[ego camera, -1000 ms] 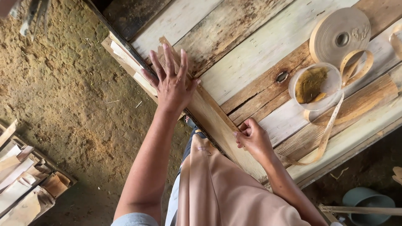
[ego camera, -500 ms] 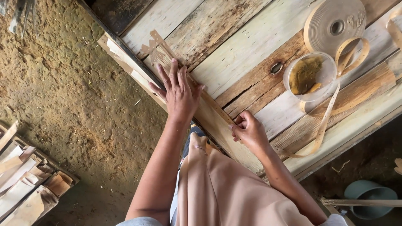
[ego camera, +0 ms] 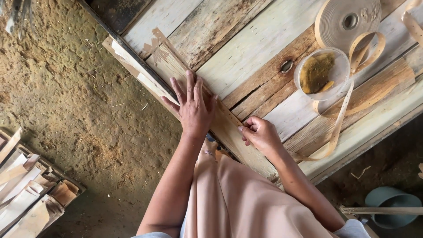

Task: The person applies a brown paste from a plastic cup onto a perforated strip using a small wooden stick. They then press the strip onto the edge of a wooden plank on a workbench, smoothing it down with their hands. The person repeats this process on another plank.

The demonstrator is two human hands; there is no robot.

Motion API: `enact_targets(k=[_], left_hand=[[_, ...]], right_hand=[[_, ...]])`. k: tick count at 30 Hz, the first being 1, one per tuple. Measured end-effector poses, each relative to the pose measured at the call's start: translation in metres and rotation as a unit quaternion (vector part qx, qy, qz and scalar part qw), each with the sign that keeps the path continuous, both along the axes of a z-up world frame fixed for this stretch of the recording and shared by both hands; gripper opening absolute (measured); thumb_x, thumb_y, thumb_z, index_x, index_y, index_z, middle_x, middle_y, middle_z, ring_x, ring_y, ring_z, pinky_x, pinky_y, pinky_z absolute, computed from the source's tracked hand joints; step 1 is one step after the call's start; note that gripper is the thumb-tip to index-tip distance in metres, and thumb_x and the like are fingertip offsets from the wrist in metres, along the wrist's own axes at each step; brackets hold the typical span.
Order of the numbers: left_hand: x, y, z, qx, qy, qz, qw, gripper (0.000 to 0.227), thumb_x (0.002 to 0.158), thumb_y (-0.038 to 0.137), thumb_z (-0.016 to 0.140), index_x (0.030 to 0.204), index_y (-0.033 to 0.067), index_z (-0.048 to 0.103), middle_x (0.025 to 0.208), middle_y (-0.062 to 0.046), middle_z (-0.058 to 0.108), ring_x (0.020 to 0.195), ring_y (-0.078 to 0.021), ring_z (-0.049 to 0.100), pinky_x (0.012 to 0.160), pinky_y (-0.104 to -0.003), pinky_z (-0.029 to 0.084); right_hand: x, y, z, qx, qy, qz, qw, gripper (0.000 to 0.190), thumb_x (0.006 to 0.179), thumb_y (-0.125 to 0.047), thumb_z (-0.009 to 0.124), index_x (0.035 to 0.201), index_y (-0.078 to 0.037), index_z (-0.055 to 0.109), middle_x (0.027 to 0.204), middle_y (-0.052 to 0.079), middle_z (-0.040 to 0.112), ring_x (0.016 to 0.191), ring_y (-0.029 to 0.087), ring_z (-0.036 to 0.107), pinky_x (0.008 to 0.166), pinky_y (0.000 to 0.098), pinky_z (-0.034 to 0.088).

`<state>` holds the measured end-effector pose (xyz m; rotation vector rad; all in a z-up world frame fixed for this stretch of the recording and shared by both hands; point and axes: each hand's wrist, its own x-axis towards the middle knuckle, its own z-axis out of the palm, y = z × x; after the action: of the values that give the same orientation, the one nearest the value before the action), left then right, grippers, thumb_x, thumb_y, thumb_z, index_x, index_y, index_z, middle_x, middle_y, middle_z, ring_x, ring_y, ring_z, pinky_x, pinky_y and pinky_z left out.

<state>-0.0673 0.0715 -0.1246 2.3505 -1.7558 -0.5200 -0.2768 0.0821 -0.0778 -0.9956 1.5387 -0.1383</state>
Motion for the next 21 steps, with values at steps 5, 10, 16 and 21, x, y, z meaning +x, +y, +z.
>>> enact_targets(k=[5, 10, 16, 21], left_hand=[[-0.001, -0.005, 0.005, 0.04, 0.017, -0.001, 0.999, 0.077, 0.094, 0.047, 0.068, 0.156, 0.0136, 0.037, 0.173, -0.007, 0.008, 0.153, -0.0489, -0.007, 0.108, -0.082, -0.009], [-0.003, -0.004, 0.007, 0.05, 0.009, -0.011, 0.999, 0.079, 0.094, 0.047, 0.067, 0.158, 0.0126, 0.035, 0.173, -0.009, 0.004, 0.152, -0.0488, -0.011, 0.108, -0.083, -0.009], [-0.004, -0.002, 0.006, 0.053, 0.002, -0.018, 0.998, 0.079, 0.096, 0.05, 0.064, 0.159, 0.0116, 0.034, 0.173, -0.01, 0.003, 0.153, -0.0472, -0.01, 0.109, -0.08, -0.01], [-0.001, -0.002, 0.002, 0.042, -0.012, -0.029, 0.999, 0.081, 0.097, 0.052, 0.064, 0.159, 0.0108, 0.034, 0.172, -0.011, 0.002, 0.153, -0.0484, -0.009, 0.109, -0.082, -0.006]], right_hand=[[-0.013, -0.004, 0.013, -0.006, 0.078, 0.141, 0.987, 0.019, 0.086, -0.024, 0.07, 0.098, -0.011, 0.077, 0.081, 0.008, 0.079, 0.071, 0.021, 0.075, 0.062, 0.0364, 0.058], [-0.02, -0.005, 0.033, 0.012, 0.093, 0.188, 0.978, 0.023, 0.086, -0.029, 0.066, 0.101, -0.015, 0.076, 0.083, 0.004, 0.081, 0.079, 0.022, 0.075, 0.074, 0.039, 0.056], [-0.028, 0.004, 0.073, 0.009, 0.062, 0.198, 0.978, 0.021, 0.085, -0.031, 0.065, 0.083, -0.015, 0.078, 0.075, 0.003, 0.082, 0.078, 0.018, 0.078, 0.075, 0.033, 0.056], [-0.049, 0.019, 0.064, -0.035, -0.002, 0.218, 0.975, 0.021, 0.094, -0.026, 0.062, 0.089, -0.012, 0.077, 0.083, 0.01, 0.083, 0.09, 0.023, 0.079, 0.083, 0.0416, 0.058]])
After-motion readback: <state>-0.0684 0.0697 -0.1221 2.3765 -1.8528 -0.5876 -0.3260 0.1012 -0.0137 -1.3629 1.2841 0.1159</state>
